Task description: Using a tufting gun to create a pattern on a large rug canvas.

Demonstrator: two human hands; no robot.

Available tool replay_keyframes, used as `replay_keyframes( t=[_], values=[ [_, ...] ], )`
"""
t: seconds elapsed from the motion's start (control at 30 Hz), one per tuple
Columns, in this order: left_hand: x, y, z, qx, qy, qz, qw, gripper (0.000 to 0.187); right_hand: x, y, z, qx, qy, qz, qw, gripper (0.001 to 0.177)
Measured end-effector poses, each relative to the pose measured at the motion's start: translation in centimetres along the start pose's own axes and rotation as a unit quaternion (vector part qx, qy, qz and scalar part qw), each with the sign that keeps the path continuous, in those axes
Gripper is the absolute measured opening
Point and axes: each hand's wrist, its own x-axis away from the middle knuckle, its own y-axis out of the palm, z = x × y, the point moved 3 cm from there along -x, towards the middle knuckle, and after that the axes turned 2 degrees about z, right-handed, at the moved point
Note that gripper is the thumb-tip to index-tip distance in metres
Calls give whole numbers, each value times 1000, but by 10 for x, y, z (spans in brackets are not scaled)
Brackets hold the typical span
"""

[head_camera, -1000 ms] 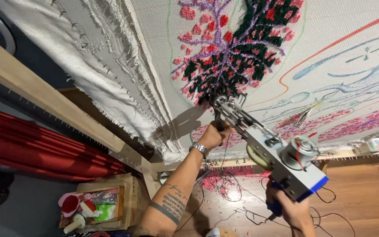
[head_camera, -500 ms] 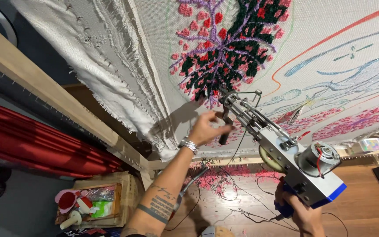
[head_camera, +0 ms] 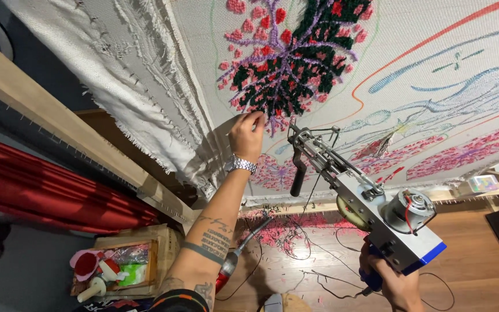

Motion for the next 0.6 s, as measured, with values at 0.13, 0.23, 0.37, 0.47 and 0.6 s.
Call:
replay_keyframes(
  t=[0.13,0.23,0.37,0.47,0.6],
  values=[
    [7,-6,-4,5,10,-40,999,12,-2,1,3,3,6,-4,1000,32],
    [14,-11,-3,-11,113,-64,991,16,-3,3,5,-2,10,-8,1000,33],
    [10,-10,-2,16,26,-67,997,20,-6,5,10,-4,16,-15,1000,33],
    [9,-1,-7,19,6,-35,999,23,-6,5,12,-3,20,-19,1000,31],
    [7,-2,-2,-2,22,-6,1000,13,-6,10,14,-13,22,-26,999,30]
  ],
)
